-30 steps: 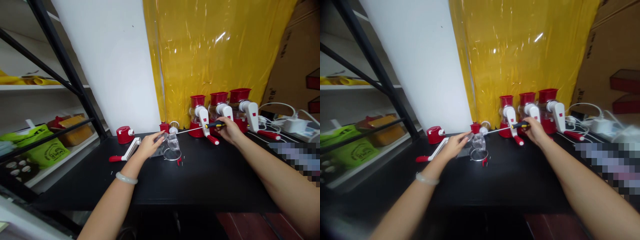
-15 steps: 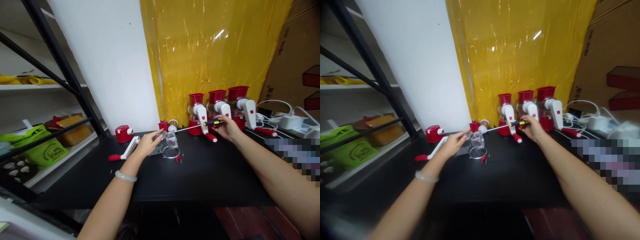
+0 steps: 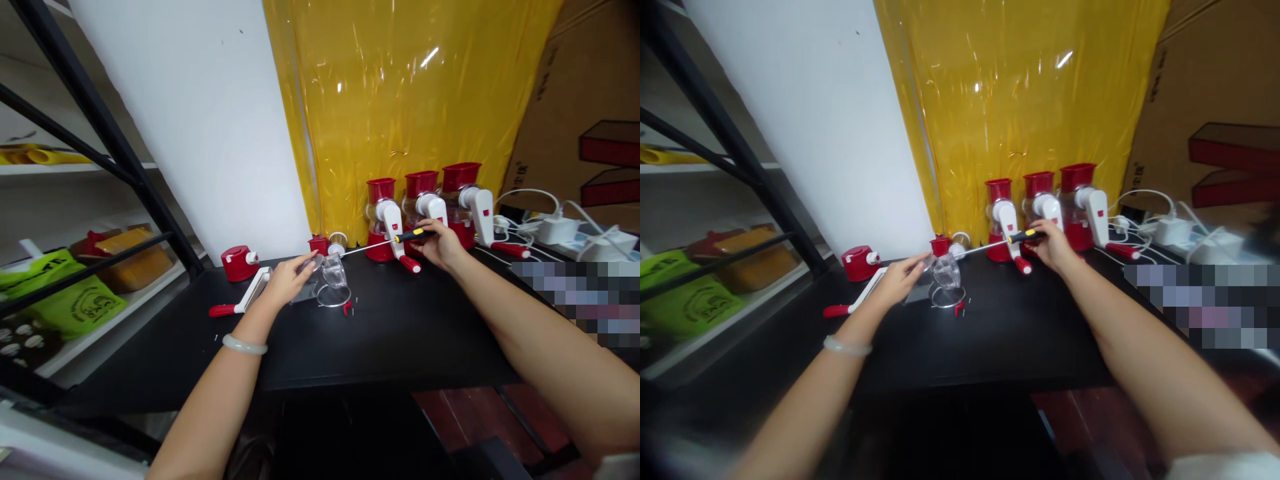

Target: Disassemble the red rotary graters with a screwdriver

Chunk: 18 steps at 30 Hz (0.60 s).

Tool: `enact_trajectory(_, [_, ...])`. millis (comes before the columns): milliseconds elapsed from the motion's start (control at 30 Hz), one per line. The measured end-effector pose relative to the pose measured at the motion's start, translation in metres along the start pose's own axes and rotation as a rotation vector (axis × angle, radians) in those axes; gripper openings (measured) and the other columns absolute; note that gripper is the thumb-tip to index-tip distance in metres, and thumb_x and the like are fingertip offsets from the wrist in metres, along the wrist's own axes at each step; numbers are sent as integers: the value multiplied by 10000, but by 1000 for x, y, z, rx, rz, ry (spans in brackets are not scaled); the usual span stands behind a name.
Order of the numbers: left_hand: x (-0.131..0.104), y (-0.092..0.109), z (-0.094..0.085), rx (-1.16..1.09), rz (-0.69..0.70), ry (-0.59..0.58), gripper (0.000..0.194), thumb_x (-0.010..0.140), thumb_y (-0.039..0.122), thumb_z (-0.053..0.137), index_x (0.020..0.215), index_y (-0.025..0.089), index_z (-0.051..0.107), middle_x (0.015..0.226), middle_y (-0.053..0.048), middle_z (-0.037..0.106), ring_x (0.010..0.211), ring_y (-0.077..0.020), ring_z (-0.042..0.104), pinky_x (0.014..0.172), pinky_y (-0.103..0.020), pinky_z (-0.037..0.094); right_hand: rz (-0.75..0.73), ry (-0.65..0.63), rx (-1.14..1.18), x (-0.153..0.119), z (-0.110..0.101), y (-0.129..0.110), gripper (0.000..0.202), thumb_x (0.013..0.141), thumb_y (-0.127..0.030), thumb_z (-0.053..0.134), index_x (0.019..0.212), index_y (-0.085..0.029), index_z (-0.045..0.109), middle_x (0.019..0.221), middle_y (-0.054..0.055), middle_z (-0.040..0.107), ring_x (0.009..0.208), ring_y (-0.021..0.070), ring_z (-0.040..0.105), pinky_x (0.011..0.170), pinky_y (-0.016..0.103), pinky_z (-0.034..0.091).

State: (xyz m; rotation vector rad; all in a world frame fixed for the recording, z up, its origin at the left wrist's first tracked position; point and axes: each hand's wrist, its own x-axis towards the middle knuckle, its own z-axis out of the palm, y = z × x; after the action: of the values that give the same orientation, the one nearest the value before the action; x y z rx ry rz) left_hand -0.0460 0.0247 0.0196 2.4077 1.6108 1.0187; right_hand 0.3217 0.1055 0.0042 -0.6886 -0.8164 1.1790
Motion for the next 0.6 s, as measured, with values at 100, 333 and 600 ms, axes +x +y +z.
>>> enact_trajectory(100, [0,0,0,12,1,7,518,955,504,439,1336,210,632,1146,-92,742,971,-243,694,885,-343,510,-12,43,-106,4,-3,3,260,777,-435,669,684,-232,535,569,-22,564,472,144,532,446,283,468])
enact_trajectory(333, [0,1,-1,16,0,5,531,955,524,430,1338,215,630,1092,-85,754,898,-231,691,849,-338,511,-58,67,-117,4,-3,4,167,722,-244,697,652,-227,546,512,-48,531,427,104,455,443,246,448])
enact_trajectory(600, [0,3,-1,22,-18,9,538,954,536,427,1328,215,639,1062,-75,760,815,-216,682,782,-320,514,-73,71,-213,3,-3,2,342,793,-515,690,692,-227,536,509,-36,542,411,121,503,408,247,439])
